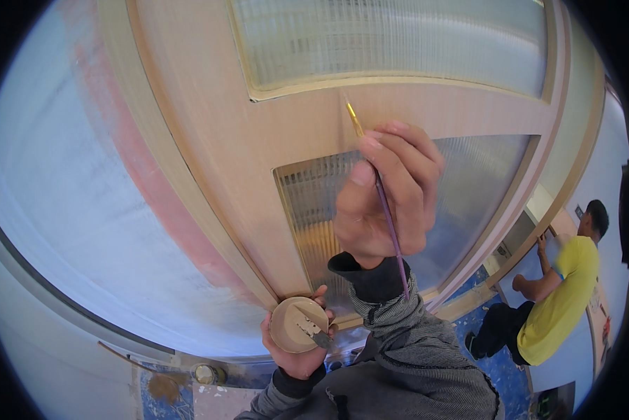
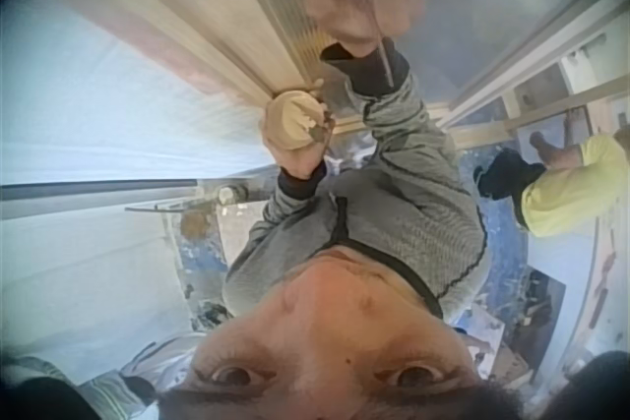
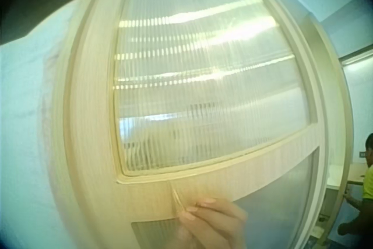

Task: The person uses a small paintbrush to apply a light-colored finish to the wooden frame of a glass door. They repeatedly dip the brush into a small container held in the left hand and carefully paint the edges and corners of the frame.

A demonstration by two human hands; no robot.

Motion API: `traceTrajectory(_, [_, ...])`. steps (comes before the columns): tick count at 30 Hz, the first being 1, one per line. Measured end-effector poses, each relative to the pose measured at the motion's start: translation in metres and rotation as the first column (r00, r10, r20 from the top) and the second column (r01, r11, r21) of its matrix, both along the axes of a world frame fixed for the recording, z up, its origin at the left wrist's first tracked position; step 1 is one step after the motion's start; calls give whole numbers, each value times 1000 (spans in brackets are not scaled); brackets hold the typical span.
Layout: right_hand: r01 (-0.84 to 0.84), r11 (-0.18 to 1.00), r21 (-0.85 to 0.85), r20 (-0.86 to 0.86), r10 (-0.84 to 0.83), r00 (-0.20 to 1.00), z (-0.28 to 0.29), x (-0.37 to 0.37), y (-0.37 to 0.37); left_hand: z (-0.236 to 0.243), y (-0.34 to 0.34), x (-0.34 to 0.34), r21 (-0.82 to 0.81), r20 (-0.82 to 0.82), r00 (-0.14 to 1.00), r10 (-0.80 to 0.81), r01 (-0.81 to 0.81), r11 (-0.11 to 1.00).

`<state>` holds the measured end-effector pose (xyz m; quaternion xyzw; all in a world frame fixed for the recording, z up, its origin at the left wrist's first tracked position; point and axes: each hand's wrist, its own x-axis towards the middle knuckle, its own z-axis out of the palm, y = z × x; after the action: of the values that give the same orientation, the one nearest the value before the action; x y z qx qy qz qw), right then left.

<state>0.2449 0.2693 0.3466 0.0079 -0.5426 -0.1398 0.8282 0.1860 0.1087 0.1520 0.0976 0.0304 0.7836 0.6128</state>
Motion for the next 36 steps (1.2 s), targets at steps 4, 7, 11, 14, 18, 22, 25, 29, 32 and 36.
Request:
traceTrajectory(4, [25, 1000, 3, 23, -25, 999, 0, 0, 0, 1, -1, 0, -2, 0, 1000, -3, 3, 1000])
traceTrajectory(7, [3, 1000, -8, 10, -3, 1000, 0, -1, 1, 2, 0, 1, -2, -7, 1000, 0, 0, 1000])
traceTrajectory(11, [-18, 1000, -22, 11, 19, 1000, 0, -1, -1, 1, 0, 0, -12, -9, 1000, 1, -1, 1000])
traceTrajectory(14, [-31, 999, -32, -13, 31, 999, 0, -2, 2, 0, -1, -1, -6, 1, 1000, -3, 3, 1000])
traceTrajectory(18, [-36, 998, -44, -32, 34, 999, -1, 1, 1, -1, 0, -1, -8, -7, 1000, -3, 3, 1000])
traceTrajectory(22, [-7, 1000, -21, -1, 7, 1000, -1, 0, -1, -6, -1, -2, 60, 119, 992, -43, 36, 998])
traceTrajectory(25, [6, 1000, -22, -19, -6, 1000, -1, -2, 1, -5, -1, -2, 61, 125, 991, -48, 41, 997])
traceTrajectory(29, [-20, 1000, -13, -36, 19, 999, -2, 0, 3, -5, -1, -2, 53, 116, 992, -44, 38, 998])
traceTrajectory(32, [10, 1000, -11, -10, -10, 1000, -1, 0, 1, 2, -1, -1, -2, 37, 999, -14, 15, 1000])
traceTrajectory(36, [24, 999, -36, -73, -27, 997, -1, 0, 3, 7, -3, -1, 15, 128, 990, -58, 56, 998])
